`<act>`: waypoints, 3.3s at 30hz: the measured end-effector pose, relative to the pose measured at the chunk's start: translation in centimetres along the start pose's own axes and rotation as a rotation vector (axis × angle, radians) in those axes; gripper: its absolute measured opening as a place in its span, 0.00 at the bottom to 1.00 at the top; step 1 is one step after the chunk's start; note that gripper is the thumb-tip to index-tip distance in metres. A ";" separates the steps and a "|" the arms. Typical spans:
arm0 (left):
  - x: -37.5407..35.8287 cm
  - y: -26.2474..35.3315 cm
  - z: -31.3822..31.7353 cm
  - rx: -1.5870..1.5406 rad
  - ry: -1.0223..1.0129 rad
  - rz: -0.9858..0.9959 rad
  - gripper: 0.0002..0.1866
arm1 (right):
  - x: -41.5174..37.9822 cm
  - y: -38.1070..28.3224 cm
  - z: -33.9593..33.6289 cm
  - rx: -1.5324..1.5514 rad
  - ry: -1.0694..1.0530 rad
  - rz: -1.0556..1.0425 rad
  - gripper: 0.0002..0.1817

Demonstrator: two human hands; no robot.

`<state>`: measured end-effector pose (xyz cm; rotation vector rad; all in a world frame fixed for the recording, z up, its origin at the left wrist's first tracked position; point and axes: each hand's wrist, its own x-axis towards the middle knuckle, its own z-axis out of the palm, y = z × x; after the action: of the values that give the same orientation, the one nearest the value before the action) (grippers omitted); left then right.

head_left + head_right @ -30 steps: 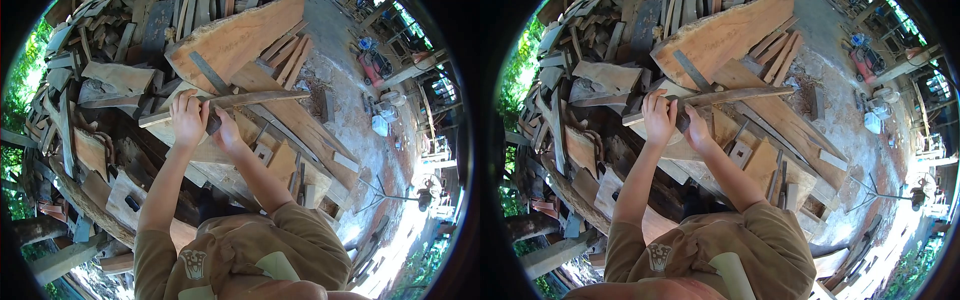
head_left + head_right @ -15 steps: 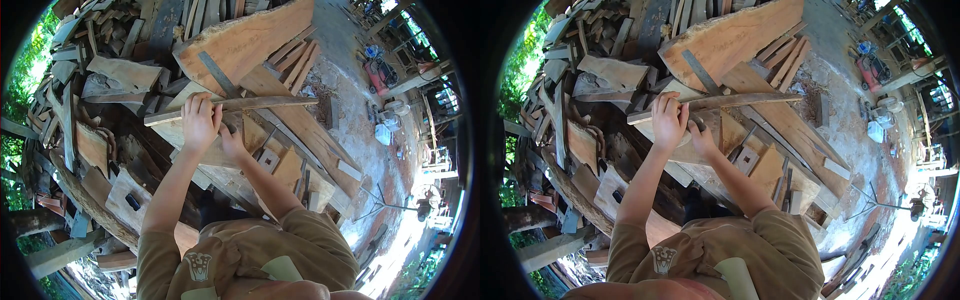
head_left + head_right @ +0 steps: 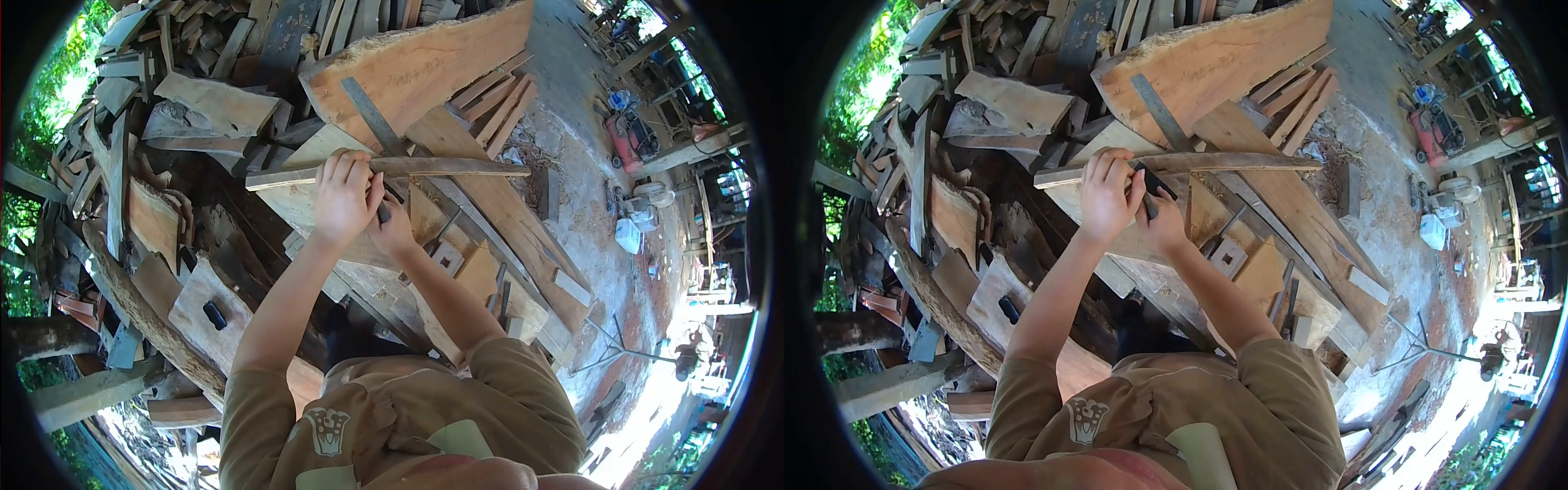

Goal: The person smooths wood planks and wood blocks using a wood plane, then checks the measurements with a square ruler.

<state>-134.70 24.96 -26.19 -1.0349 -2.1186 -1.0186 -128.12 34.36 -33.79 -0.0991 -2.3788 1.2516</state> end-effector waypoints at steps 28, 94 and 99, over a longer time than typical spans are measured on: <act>0.1 -0.4 0.2 0.322 -0.100 -0.304 0.23 | -0.6 -0.2 1.8 -0.376 0.095 0.105 0.18; 1.2 6.1 3.5 -0.126 -0.318 0.233 0.23 | -6.3 14.9 5.1 0.918 0.116 0.503 0.16; 0.8 5.7 3.3 -0.278 -0.348 0.229 0.22 | -5.4 12.4 3.2 0.900 0.099 0.437 0.16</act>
<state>-130.96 30.33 -25.26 -1.6543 -2.0925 -1.1021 -126.42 37.77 -47.18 -0.3915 -1.5487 2.3293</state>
